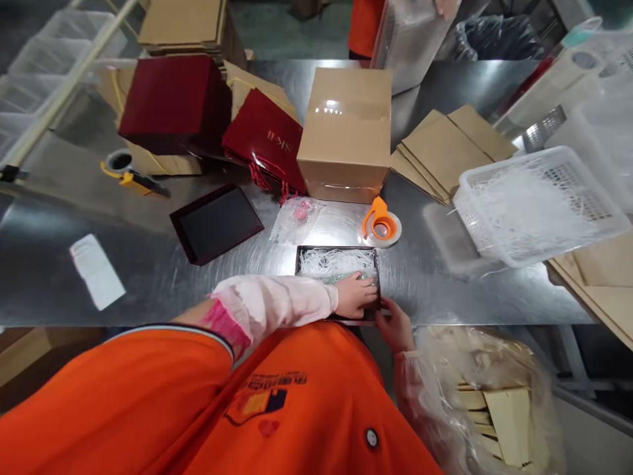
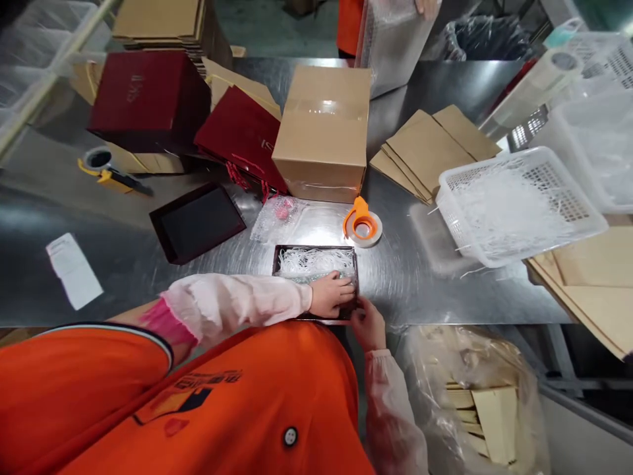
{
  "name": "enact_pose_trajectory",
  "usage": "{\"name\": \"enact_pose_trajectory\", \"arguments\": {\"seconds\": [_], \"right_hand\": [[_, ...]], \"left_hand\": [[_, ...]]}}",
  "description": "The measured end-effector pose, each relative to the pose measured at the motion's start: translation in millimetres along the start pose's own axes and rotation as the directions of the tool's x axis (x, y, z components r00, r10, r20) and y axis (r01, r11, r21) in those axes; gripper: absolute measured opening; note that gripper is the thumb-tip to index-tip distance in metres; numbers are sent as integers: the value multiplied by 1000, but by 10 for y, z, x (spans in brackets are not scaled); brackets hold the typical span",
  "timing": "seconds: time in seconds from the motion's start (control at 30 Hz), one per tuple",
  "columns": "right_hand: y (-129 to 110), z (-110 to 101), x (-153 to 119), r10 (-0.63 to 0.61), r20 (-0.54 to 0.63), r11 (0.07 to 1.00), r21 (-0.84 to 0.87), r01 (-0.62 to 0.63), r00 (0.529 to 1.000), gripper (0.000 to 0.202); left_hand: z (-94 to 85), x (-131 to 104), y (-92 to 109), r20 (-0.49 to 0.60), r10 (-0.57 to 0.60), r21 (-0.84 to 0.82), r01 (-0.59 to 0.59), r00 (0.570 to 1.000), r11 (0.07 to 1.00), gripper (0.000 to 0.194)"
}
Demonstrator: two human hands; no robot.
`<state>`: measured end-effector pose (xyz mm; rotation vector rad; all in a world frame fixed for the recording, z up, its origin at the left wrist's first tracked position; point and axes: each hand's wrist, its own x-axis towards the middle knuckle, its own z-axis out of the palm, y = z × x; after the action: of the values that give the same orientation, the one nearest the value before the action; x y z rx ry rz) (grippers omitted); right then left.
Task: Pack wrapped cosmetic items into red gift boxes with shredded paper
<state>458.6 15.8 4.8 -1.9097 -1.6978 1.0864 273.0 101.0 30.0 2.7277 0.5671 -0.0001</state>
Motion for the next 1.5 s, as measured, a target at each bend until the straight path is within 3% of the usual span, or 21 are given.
{"name": "enact_pose_trajectory", "arguments": {"seconds": [0.1,0.17,0.23,0.3,0.4,0.5,0.63,0.73,0.83,0.9,1.0,1.1,1.23,1.3,1.4,1.5], "right_hand": [[-61,-61,25,-33,-18,979,-201,28,999,50],[-177,-125,51,-161,-90,933,-339,122,983,55],[-349,-179,116,-348,-79,858,-429,283,934,54],[-543,-194,235,-487,65,764,-451,461,871,54],[-762,-130,471,-520,316,644,-466,607,793,69],[-832,-31,646,-456,422,586,-521,621,784,88],[-852,63,702,-440,428,547,-569,613,790,97],[-906,124,704,-464,424,500,-600,625,778,98],[-933,147,712,-447,419,489,-625,608,791,102],[-900,139,696,-426,413,499,-635,590,805,106],[-792,141,615,-428,341,536,-649,539,837,109],[-713,175,514,-396,250,595,-663,455,883,107],[-688,183,462,-362,268,590,-676,442,893,109],[-666,165,457,-381,290,555,-687,468,878,112],[-615,151,452,-400,307,518,-701,490,863,104],[-601,191,481,-395,296,510,-717,476,870,88]], "left_hand": [[-193,-118,-134,-46,-8,-126,2,999,992,38],[-381,-386,-261,-123,-120,-186,96,985,978,45],[-564,-755,-360,-111,-283,-170,263,953,950,46],[-682,-1110,-391,28,-381,-66,382,924,922,40],[-664,-1395,-327,201,-391,108,377,898,920,35],[-490,-1353,-285,217,-361,159,332,907,930,28],[-302,-1140,-409,263,-252,82,238,931,968,20],[-275,-1085,-557,283,-227,59,220,932,974,29],[-289,-1182,-644,288,-213,63,203,934,977,25],[-284,-1312,-640,252,-205,67,194,946,979,22],[-241,-1504,-549,103,-208,85,200,973,976,23],[-216,-1535,-424,31,-245,108,240,969,965,36],[-271,-1274,-286,100,-407,113,395,908,911,40],[-279,-1106,-226,-6,-463,115,461,886,880,48],[-194,-905,-172,-171,-426,76,443,888,893,58],[-58,-793,-199,-160,-382,49,394,910,918,58]]}}
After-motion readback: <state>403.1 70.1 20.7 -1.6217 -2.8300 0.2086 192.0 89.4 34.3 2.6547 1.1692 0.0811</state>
